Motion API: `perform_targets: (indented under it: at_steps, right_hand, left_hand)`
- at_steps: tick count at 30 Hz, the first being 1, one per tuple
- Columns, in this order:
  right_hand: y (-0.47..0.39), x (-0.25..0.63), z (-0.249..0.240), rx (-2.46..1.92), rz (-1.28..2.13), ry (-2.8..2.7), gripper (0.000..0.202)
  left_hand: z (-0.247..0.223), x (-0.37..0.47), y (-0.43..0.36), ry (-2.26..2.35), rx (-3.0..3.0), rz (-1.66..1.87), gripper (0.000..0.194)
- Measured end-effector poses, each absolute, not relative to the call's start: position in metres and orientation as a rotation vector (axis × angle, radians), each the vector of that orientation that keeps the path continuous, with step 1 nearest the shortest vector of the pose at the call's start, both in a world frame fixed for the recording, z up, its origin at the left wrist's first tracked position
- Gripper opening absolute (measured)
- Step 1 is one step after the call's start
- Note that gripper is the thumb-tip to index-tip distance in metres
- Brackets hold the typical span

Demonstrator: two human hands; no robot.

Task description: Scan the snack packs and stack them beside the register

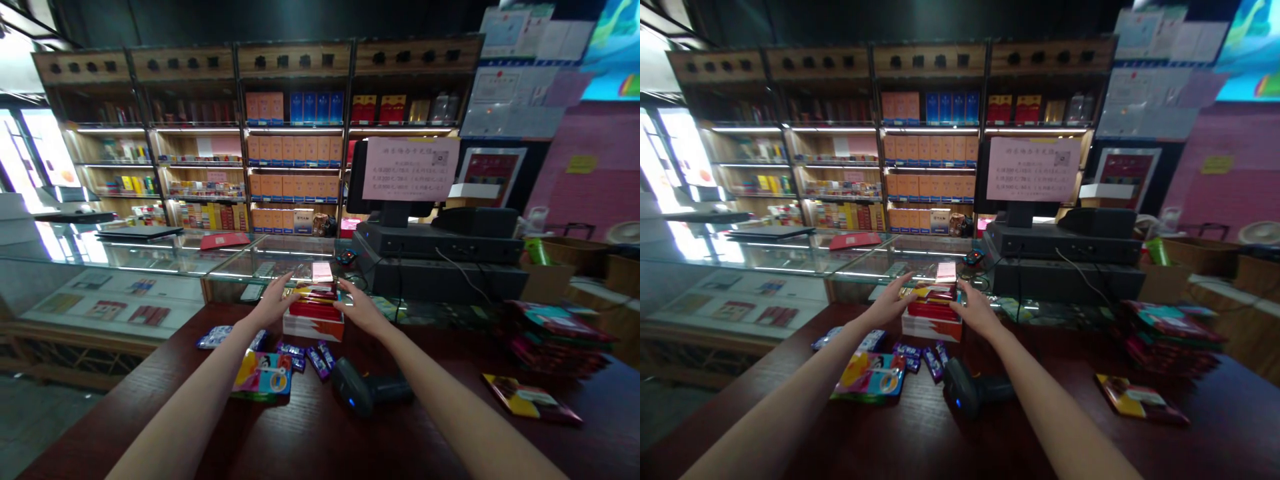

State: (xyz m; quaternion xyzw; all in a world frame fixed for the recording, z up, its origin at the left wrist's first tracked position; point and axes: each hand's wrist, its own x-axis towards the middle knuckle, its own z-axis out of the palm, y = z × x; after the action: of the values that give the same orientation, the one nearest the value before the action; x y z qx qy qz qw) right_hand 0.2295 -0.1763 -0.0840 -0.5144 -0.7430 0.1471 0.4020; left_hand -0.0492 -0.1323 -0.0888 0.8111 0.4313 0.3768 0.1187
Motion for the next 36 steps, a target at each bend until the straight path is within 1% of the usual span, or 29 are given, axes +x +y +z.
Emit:
perform_targets:
  at_steps: [3,6,12,19,25,31,36]
  right_hand:
    - [-0.170,0.230,-0.084,-1.286,0.446,-1.860,0.076]
    - [-0.164,0.231,-0.084,-1.244,0.528,-1.858,0.079]
    - [-0.158,0.230,-0.088,-1.218,0.559,-1.839,0.077]
    - [-0.155,0.231,-0.091,-1.165,0.618,-1.821,0.077]
    - [-0.161,0.234,-0.087,-1.118,0.633,-1.793,0.080]
    - [-0.181,0.244,-0.076,-1.050,0.628,-1.771,0.083]
    - [-0.204,0.260,-0.076,-0.987,0.802,-1.612,0.087]
  left_hand:
    - [-0.088,-0.049,-0.131,1.187,2.329,1.043,0.073]
    - [-0.089,-0.049,-0.129,1.113,2.259,1.007,0.076]
    - [-0.087,-0.047,-0.131,1.042,2.091,1.074,0.072]
    - [-0.086,-0.048,-0.133,0.960,1.996,1.052,0.072]
    - [-0.085,-0.050,-0.135,0.905,2.006,1.085,0.071]
    - [-0.069,-0.044,-0.151,0.895,2.080,1.086,0.069]
    - [-0.058,-0.022,-0.174,0.836,2.075,1.136,0.061]
